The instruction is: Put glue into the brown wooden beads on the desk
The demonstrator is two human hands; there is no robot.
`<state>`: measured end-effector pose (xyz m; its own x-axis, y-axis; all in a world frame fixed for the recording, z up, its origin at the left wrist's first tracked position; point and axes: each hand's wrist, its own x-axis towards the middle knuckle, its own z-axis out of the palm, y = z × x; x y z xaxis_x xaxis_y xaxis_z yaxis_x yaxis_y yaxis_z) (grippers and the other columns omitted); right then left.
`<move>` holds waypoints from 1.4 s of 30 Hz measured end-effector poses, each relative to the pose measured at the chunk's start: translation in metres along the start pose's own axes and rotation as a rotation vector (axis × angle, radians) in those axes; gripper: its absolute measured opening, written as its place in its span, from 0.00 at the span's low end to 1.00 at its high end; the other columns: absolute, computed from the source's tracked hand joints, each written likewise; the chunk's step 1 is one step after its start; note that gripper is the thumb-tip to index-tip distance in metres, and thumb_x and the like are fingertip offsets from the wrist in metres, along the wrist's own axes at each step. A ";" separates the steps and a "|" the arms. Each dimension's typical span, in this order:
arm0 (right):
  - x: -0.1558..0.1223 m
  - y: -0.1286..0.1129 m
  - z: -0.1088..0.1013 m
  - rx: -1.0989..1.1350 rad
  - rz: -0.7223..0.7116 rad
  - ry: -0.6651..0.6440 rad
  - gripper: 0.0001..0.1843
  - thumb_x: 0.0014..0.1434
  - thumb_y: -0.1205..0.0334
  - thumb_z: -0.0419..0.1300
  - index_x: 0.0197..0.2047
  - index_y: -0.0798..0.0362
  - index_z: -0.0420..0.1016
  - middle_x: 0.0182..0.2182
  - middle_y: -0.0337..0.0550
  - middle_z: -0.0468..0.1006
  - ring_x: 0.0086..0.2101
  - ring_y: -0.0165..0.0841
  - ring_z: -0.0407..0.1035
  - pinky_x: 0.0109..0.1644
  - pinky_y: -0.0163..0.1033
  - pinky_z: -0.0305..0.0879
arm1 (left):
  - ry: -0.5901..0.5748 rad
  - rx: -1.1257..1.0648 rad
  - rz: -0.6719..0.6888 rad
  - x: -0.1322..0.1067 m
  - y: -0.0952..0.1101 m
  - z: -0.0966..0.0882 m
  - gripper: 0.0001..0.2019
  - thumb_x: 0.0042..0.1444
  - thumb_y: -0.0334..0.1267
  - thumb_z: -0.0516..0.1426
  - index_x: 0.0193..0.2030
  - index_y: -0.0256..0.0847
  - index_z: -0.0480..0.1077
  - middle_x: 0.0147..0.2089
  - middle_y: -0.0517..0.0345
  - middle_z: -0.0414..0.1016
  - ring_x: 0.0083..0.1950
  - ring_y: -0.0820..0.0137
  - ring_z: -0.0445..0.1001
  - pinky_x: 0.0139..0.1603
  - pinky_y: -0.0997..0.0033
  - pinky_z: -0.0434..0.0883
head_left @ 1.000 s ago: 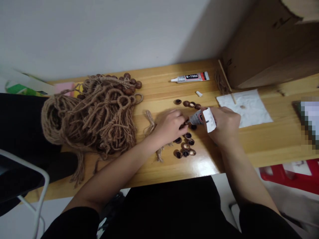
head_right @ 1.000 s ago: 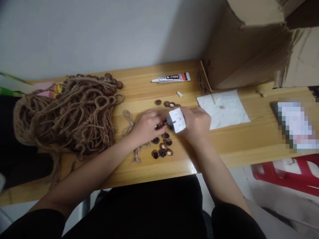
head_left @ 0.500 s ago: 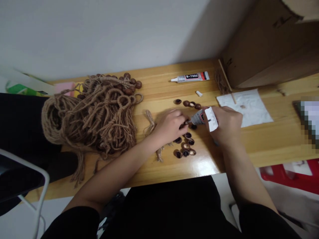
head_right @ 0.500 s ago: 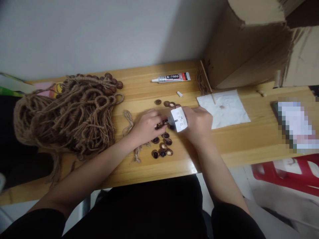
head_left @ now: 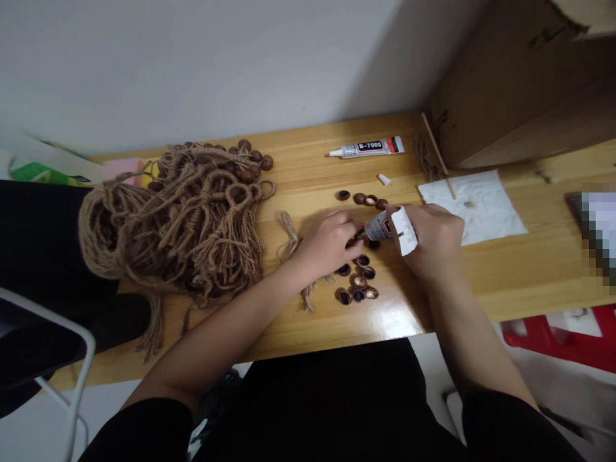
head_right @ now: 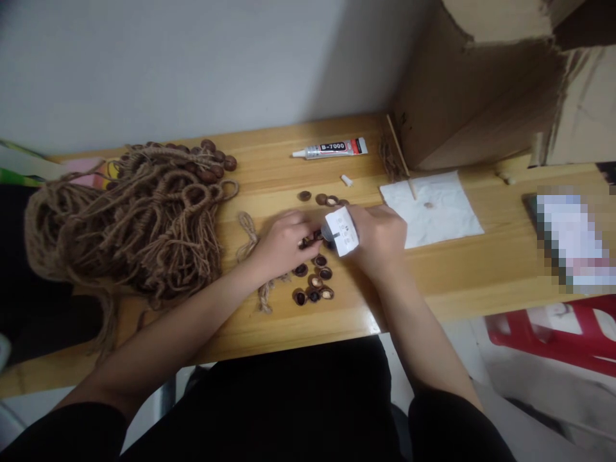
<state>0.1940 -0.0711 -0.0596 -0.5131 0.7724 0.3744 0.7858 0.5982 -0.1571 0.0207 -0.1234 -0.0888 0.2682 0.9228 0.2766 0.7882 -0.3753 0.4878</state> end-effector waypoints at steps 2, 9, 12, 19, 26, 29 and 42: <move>0.000 0.000 0.000 -0.023 0.028 -0.004 0.15 0.55 0.59 0.50 0.24 0.56 0.72 0.16 0.43 0.67 0.19 0.29 0.57 0.26 0.35 0.50 | 0.002 0.015 -0.002 0.000 0.000 0.000 0.07 0.55 0.35 0.58 0.33 0.34 0.75 0.31 0.53 0.72 0.35 0.66 0.71 0.37 0.65 0.71; -0.001 0.002 0.001 -0.011 0.024 -0.018 0.13 0.54 0.60 0.51 0.26 0.55 0.74 0.17 0.43 0.69 0.20 0.29 0.59 0.27 0.35 0.52 | 0.000 0.002 0.000 0.000 0.000 0.001 0.07 0.55 0.35 0.58 0.35 0.34 0.75 0.33 0.53 0.73 0.37 0.66 0.72 0.40 0.63 0.72; -0.001 0.002 0.001 -0.011 0.016 0.012 0.14 0.53 0.61 0.50 0.25 0.55 0.74 0.16 0.43 0.68 0.20 0.29 0.59 0.26 0.35 0.52 | -0.002 0.006 0.005 0.000 -0.001 0.001 0.07 0.55 0.36 0.57 0.33 0.34 0.75 0.32 0.54 0.72 0.36 0.66 0.71 0.38 0.64 0.71; -0.001 0.001 0.001 -0.020 0.020 0.017 0.14 0.53 0.61 0.51 0.24 0.56 0.73 0.16 0.44 0.68 0.19 0.29 0.58 0.26 0.35 0.51 | 0.008 0.024 0.018 0.000 -0.001 0.001 0.08 0.55 0.36 0.58 0.31 0.33 0.74 0.31 0.53 0.72 0.36 0.66 0.71 0.38 0.63 0.71; 0.000 0.000 -0.001 -0.008 0.022 0.020 0.12 0.52 0.61 0.51 0.23 0.55 0.73 0.15 0.43 0.66 0.19 0.29 0.57 0.26 0.35 0.50 | -0.011 0.001 -0.002 0.000 0.000 0.000 0.07 0.55 0.35 0.58 0.34 0.33 0.75 0.33 0.52 0.73 0.36 0.65 0.71 0.39 0.62 0.72; 0.000 -0.001 -0.001 -0.006 0.020 0.006 0.12 0.52 0.61 0.51 0.24 0.55 0.73 0.15 0.43 0.67 0.19 0.29 0.57 0.26 0.35 0.51 | -0.011 0.001 -0.002 0.000 0.000 0.000 0.07 0.55 0.35 0.57 0.36 0.34 0.75 0.34 0.52 0.73 0.37 0.65 0.72 0.40 0.62 0.72; 0.000 -0.002 -0.001 -0.011 0.036 -0.001 0.15 0.55 0.59 0.49 0.23 0.55 0.71 0.15 0.43 0.66 0.19 0.29 0.57 0.26 0.35 0.51 | -0.022 0.009 -0.005 0.000 0.000 -0.001 0.07 0.56 0.36 0.57 0.34 0.34 0.75 0.34 0.52 0.74 0.38 0.65 0.72 0.40 0.63 0.72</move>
<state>0.1923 -0.0725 -0.0579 -0.4846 0.7936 0.3680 0.8077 0.5674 -0.1601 0.0207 -0.1236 -0.0880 0.2764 0.9263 0.2561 0.7943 -0.3702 0.4816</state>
